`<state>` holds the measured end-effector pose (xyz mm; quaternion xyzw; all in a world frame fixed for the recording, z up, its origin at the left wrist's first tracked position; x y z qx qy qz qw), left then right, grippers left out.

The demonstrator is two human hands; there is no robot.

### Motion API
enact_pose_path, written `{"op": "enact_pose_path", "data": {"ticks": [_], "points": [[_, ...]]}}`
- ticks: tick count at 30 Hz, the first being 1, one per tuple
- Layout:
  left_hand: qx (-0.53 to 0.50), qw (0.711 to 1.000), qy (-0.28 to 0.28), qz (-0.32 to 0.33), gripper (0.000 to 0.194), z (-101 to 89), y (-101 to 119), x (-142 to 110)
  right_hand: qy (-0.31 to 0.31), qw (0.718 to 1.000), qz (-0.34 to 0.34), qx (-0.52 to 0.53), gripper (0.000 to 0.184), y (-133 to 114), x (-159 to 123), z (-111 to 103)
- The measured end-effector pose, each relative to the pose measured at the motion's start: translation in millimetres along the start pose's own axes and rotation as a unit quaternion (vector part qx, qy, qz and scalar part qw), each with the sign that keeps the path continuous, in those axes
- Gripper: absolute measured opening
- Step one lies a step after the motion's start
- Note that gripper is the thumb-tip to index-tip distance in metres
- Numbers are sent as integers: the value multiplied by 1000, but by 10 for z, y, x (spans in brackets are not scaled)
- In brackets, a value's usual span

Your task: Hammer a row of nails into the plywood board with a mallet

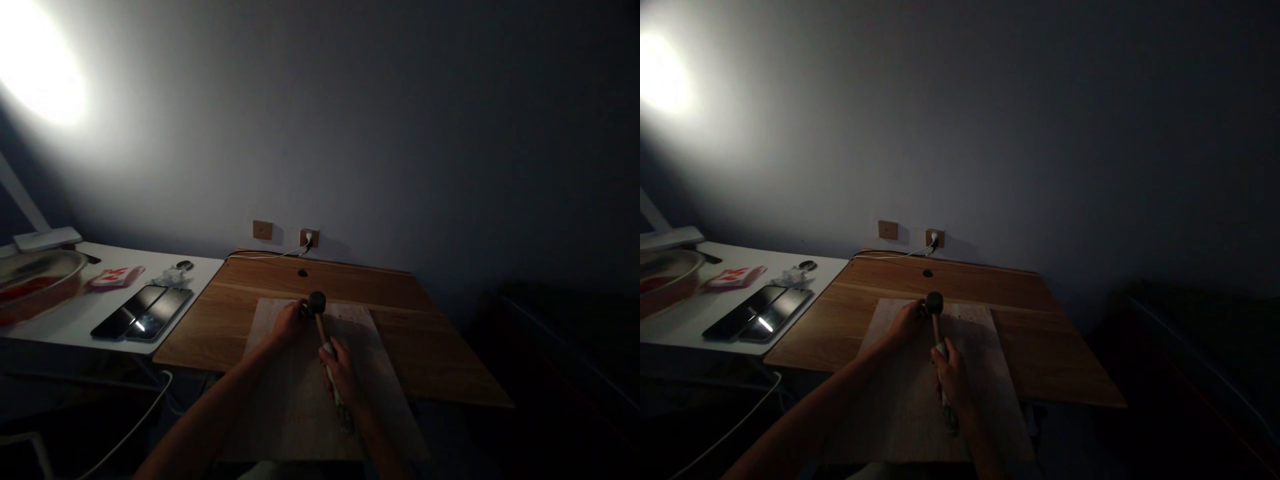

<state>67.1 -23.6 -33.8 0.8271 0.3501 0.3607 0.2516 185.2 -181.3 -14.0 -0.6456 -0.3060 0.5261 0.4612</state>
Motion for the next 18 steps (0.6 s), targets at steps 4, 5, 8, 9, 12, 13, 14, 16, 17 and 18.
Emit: {"op": "enact_pose_path", "data": {"ticks": [4,5,8,9,12,13,14,16,17,18], "points": [[-19,1000,6,7,29,6,-13,-3,11,1000,-3,3,84,43,26,-19],[-14,1000,6,4,30,7,-17,-6,8,1000,-4,0,84,57,34,-20],[7,1000,1,-6,30,7,-21,-12,-1,1000,-3,-3,86,75,49,-11],[8,1000,1,-7,30,5,-21,-11,-2,1000,-3,-1,85,68,47,-9],[5,1000,0,-6,32,-3,-21,-6,-2,1000,5,6,81,11,13,-43],[8,1000,3,-5,32,-9,-19,-8,1,1000,5,9,78,-19,-9,-74],[16,1000,10,-1,31,-18,-10,-16,4,1000,0,10,73,-52,-34,-116],[42,998,27,31,30,-41,44,-54,14,1000,-17,8,58,-121,-92,-231],[57,996,27,62,30,-53,98,-83,20,999,-28,5,49,-154,-120,-299],[71,992,10,105,30,-60,172,-118,27,999,-39,2,43,-182,-145,-371]]}}
Point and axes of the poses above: each hand's wrist, its own x-axis towards the middle knuckle, its own z-axis out of the palm, y = z × x, the point moved 1 cm from there along x, towards the middle knuckle, and after that the axes turned 9 degrees about z, right-handed, at the moved point
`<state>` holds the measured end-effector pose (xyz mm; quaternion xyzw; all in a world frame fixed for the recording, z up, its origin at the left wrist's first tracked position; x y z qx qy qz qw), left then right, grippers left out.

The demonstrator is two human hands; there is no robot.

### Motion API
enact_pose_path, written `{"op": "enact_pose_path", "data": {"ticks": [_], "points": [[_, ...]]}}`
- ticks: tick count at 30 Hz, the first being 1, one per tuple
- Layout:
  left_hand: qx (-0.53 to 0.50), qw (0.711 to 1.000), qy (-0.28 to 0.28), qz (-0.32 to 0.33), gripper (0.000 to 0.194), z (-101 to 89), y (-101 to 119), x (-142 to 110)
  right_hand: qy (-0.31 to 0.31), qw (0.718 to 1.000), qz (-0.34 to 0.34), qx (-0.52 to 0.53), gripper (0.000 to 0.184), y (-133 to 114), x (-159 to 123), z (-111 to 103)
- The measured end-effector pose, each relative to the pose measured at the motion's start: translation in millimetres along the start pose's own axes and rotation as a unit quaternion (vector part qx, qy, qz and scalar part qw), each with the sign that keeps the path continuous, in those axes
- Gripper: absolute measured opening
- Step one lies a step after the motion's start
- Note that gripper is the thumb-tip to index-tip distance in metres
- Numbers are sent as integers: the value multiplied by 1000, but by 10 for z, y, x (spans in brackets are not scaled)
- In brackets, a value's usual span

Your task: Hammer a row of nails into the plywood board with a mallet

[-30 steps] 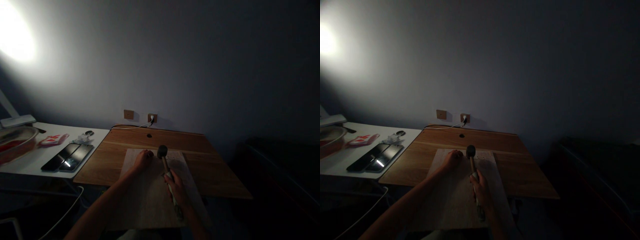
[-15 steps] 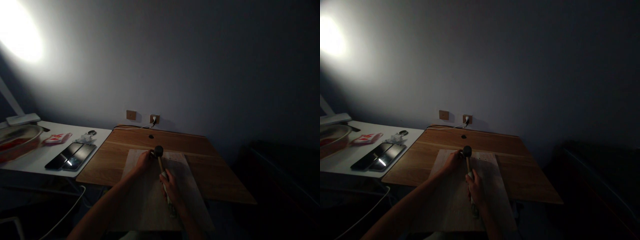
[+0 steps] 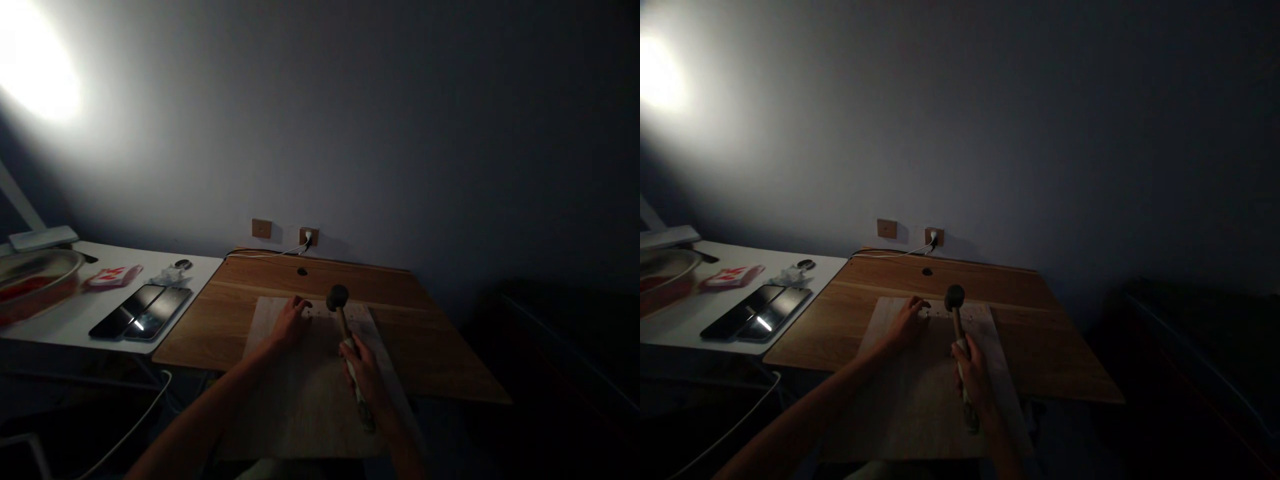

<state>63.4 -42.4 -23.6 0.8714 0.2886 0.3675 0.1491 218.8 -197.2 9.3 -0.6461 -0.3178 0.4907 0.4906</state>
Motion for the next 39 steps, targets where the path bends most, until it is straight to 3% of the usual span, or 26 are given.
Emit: {"op": "enact_pose_path", "data": {"ticks": [2,4,7,11,20,27,33,39], "points": [[16,990,-77,119,30,-27,206,-40,17,1000,-12,3,39,-42,-26,-146],[34,957,-172,233,30,-33,423,-77,34,999,-10,13,40,-56,-34,-272],[88,927,-218,292,28,-10,619,-101,46,999,-6,17,40,-38,-34,-397],[129,904,-233,335,26,33,620,-99,45,999,0,6,40,2,-41,-428],[174,873,-257,376,13,-6,664,-93,45,999,-11,4,38,14,-64,-288],[165,887,-226,368,21,-41,595,-92,32,999,1,7,38,56,-58,-310],[185,883,-215,375,7,-87,560,-14,28,999,-10,23,39,89,-25,-305],[194,885,-244,344,9,-69,451,-28,33,999,-1,20,38,58,-50,-278]]}}
Point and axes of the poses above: each hand's wrist, its own x-axis towards the middle knuckle, its own z-axis out of the palm, y = z × x, the point moved 1 cm from there along x, towards the middle knuckle, and after that the axes turned 9 degrees about z, right-handed, at the moved point
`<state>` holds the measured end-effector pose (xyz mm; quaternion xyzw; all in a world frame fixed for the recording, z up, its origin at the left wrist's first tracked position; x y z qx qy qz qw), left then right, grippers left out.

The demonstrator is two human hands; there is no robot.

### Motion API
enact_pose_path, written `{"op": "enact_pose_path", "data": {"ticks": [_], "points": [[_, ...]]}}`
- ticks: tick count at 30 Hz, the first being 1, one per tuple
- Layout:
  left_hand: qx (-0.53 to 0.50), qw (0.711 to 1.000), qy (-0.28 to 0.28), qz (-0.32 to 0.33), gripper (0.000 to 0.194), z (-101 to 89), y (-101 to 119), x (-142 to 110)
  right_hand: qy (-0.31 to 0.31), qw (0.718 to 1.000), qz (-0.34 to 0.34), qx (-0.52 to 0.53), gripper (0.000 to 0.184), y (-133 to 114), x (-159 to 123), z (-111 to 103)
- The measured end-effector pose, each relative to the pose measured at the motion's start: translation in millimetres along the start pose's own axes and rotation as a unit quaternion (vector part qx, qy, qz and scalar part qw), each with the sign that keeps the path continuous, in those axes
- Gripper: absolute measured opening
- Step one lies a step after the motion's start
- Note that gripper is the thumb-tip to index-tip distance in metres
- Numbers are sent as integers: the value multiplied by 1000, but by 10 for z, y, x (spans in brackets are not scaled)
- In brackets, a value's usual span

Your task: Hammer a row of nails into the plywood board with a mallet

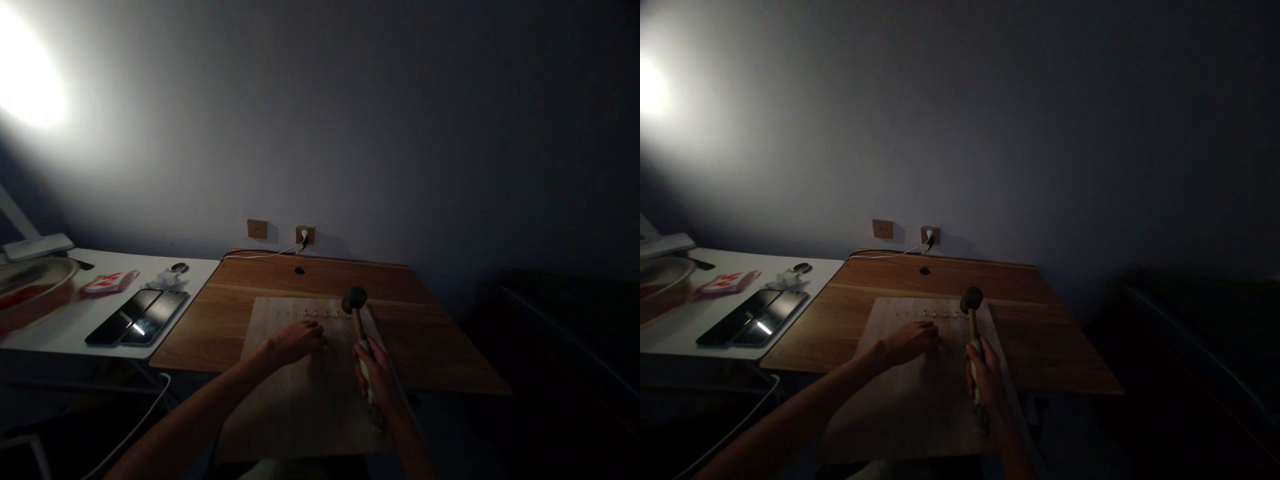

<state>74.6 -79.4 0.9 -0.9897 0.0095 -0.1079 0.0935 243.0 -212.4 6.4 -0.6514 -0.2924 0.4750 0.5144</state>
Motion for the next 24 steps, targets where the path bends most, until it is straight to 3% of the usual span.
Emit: {"op": "enact_pose_path", "data": {"ticks": [3,6,9,12,16,24], "points": [[-36,999,10,-16,10,30,-42,-50,2,1000,-1,-7,36,-18,-16,17],[-118,985,53,-112,19,29,-188,-132,6,1000,-2,-12,36,-23,-28,25],[-214,930,126,-271,26,59,-410,-274,10,1000,4,-6,38,-13,-32,26],[-250,881,166,-366,23,156,-572,-421,14,1000,21,-4,39,0,-27,33],[-265,857,199,-396,22,297,-626,-515,11,1000,21,-20,35,-2,-31,56],[-267,860,202,-386,23,302,-590,-492,-5,999,23,-26,37,29,-17,113]]}}
Point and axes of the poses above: each hand's wrist, its own x-axis towards the middle knuckle, its own z-axis out of the palm, y = z × x, the point moved 1 cm from there along x, towards the middle knuckle, and after that the axes turned 9 degrees about z, right-handed, at the moved point
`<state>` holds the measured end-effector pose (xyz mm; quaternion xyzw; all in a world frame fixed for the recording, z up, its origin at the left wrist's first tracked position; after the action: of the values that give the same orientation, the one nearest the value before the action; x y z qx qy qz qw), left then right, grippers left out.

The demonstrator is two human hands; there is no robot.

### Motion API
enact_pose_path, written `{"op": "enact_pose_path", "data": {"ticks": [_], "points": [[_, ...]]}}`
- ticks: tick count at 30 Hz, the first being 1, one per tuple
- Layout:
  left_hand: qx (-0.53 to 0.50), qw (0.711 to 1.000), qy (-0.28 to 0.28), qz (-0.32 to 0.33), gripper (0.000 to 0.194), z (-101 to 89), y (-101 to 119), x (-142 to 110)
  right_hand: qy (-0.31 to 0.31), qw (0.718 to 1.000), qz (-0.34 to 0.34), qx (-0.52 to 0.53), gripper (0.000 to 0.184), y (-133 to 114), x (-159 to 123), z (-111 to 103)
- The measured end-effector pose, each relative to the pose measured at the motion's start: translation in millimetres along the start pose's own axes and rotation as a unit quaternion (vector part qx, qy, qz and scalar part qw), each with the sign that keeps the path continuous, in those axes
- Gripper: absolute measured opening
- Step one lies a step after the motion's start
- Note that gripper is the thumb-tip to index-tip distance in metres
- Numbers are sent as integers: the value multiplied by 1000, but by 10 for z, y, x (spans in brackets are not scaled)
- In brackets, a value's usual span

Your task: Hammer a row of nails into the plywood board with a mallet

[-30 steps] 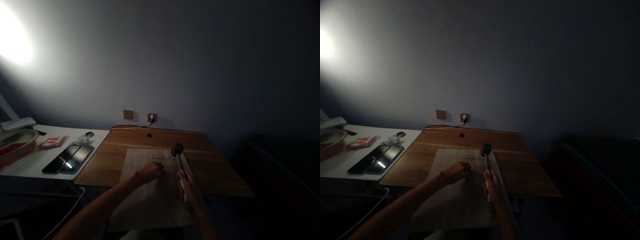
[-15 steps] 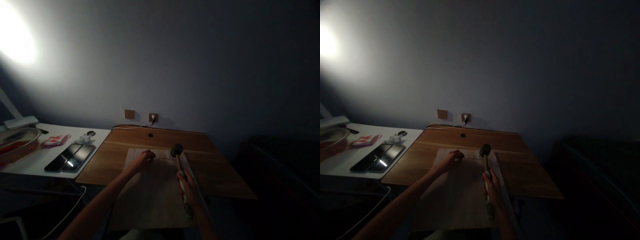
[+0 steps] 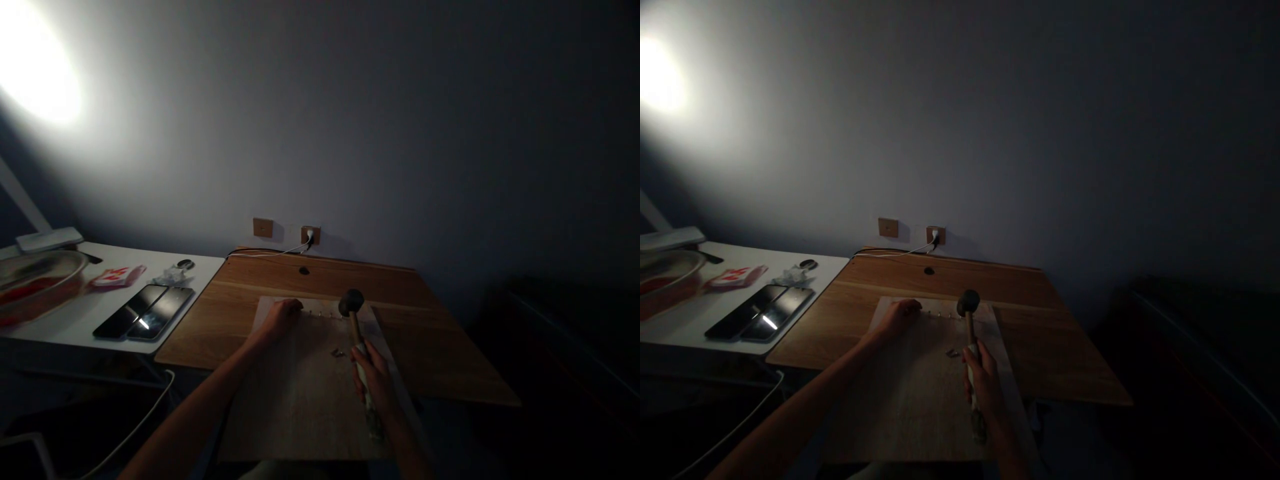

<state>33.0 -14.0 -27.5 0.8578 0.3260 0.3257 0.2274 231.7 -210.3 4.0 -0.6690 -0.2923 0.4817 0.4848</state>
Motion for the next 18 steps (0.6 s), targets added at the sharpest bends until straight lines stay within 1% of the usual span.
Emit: {"op": "enact_pose_path", "data": {"ticks": [5,9,13,15,18], "points": [[24,999,-15,31,25,-31,67,-7,-3,1000,-1,2,38,17,15,64],[41,998,-22,48,29,-19,57,-23,-20,1000,-2,-1,36,7,14,132],[52,997,-23,57,28,10,36,-27,-39,999,-2,7,41,-4,20,247],[57,996,-25,58,26,29,34,-25,-58,998,3,8,42,1,33,324],[65,997,-11,43,29,55,30,-22,-93,996,3,-2,41,14,57,442]]}}
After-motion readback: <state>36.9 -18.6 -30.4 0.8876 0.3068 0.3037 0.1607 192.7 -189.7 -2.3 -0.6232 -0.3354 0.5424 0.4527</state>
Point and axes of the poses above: each hand's wrist, its own x-axis towards the middle knuckle, its own z-axis out of the palm, y = z × x, the point moved 1 cm from there along x, towards the middle knuckle, and after that the axes turned 9 degrees about z, right-handed, at the moved point
